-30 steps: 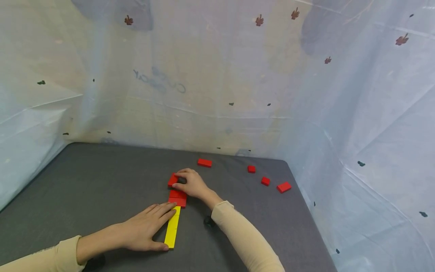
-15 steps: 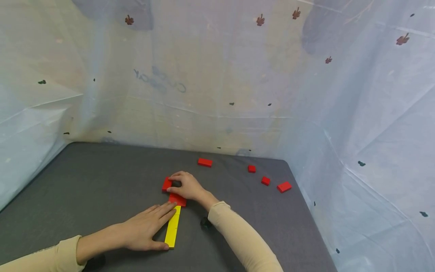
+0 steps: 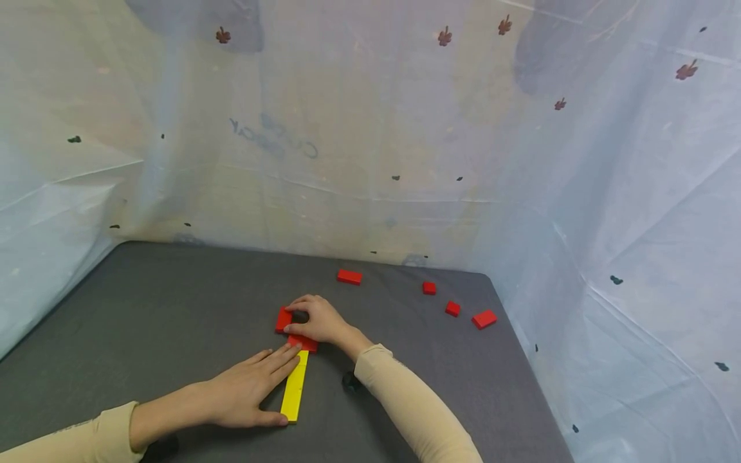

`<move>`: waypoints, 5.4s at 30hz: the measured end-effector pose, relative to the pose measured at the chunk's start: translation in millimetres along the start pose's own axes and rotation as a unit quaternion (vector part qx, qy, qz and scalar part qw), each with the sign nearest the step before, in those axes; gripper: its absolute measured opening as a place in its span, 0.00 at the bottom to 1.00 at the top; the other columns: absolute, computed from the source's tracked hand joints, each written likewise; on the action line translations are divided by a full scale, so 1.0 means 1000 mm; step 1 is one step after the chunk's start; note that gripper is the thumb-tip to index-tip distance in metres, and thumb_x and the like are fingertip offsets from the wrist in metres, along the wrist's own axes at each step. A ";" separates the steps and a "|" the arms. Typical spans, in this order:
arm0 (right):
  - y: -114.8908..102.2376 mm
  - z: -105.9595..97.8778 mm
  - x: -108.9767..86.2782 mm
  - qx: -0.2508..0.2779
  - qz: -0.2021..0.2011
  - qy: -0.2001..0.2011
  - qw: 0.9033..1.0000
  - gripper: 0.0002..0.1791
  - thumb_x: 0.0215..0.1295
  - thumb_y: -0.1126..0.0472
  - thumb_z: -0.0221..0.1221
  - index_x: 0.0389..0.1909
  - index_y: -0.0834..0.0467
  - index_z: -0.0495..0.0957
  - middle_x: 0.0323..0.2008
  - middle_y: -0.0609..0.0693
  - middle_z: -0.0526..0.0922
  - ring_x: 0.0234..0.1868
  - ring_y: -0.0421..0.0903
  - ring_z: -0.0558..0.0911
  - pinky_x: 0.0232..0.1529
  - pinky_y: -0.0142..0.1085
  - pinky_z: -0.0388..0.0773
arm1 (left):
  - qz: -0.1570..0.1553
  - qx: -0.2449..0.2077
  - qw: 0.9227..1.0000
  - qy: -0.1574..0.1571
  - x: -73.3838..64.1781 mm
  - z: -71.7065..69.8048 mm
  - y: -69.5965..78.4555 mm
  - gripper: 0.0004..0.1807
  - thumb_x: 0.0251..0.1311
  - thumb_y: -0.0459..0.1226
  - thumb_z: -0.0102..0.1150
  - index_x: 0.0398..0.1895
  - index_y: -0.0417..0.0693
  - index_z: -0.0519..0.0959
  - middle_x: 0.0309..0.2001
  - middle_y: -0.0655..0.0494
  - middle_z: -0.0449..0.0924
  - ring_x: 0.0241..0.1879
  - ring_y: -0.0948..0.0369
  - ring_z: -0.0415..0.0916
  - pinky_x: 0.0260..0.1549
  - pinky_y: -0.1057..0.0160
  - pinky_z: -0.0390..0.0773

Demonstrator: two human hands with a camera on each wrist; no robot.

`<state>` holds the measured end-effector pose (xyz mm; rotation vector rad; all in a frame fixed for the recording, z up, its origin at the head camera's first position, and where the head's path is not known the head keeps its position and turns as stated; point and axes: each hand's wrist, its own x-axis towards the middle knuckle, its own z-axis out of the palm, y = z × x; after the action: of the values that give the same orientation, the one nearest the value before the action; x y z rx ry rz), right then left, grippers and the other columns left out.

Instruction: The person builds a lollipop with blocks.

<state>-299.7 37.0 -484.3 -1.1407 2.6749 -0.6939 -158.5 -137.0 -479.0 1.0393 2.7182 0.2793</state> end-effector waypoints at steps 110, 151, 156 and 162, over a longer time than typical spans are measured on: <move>0.211 -0.126 -0.249 -0.044 0.342 0.234 0.909 0.30 0.67 0.55 0.57 0.65 0.68 0.66 0.64 0.71 0.64 0.64 0.70 0.62 0.61 0.63 0.62 | -0.037 -0.027 0.999 0.012 0.011 -0.006 -0.021 0.56 0.52 0.73 0.45 0.75 0.46 0.53 0.77 0.52 0.41 0.76 0.50 0.41 0.70 0.40 0.46; 0.197 -0.127 -0.226 -0.024 0.308 0.264 0.914 0.30 0.65 0.50 0.60 0.63 0.63 0.71 0.64 0.64 0.68 0.65 0.64 0.65 0.61 0.61 0.64 | -0.043 -0.021 0.999 0.009 0.012 -0.009 -0.018 0.55 0.52 0.73 0.47 0.75 0.46 0.54 0.77 0.52 0.42 0.75 0.51 0.43 0.70 0.40 0.47; 0.183 -0.126 -0.213 -0.020 0.278 0.267 0.922 0.29 0.64 0.51 0.61 0.63 0.60 0.72 0.64 0.61 0.68 0.64 0.62 0.67 0.57 0.58 0.68 | -0.042 -0.021 0.999 0.009 0.013 -0.007 -0.019 0.56 0.52 0.73 0.46 0.75 0.46 0.54 0.77 0.52 0.42 0.75 0.51 0.43 0.69 0.40 0.48; 0.162 -0.123 -0.194 -0.014 0.239 0.264 0.934 0.28 0.63 0.51 0.62 0.63 0.56 0.73 0.64 0.57 0.69 0.62 0.59 0.70 0.57 0.56 0.71 | -0.040 -0.019 0.999 0.006 0.014 -0.005 -0.020 0.56 0.51 0.74 0.45 0.75 0.47 0.53 0.77 0.52 0.41 0.76 0.51 0.43 0.69 0.40 0.47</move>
<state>-306.9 316.8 -460.5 -0.2797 3.2167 -0.9700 -183.0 -142.7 -481.5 0.9185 2.7469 0.3220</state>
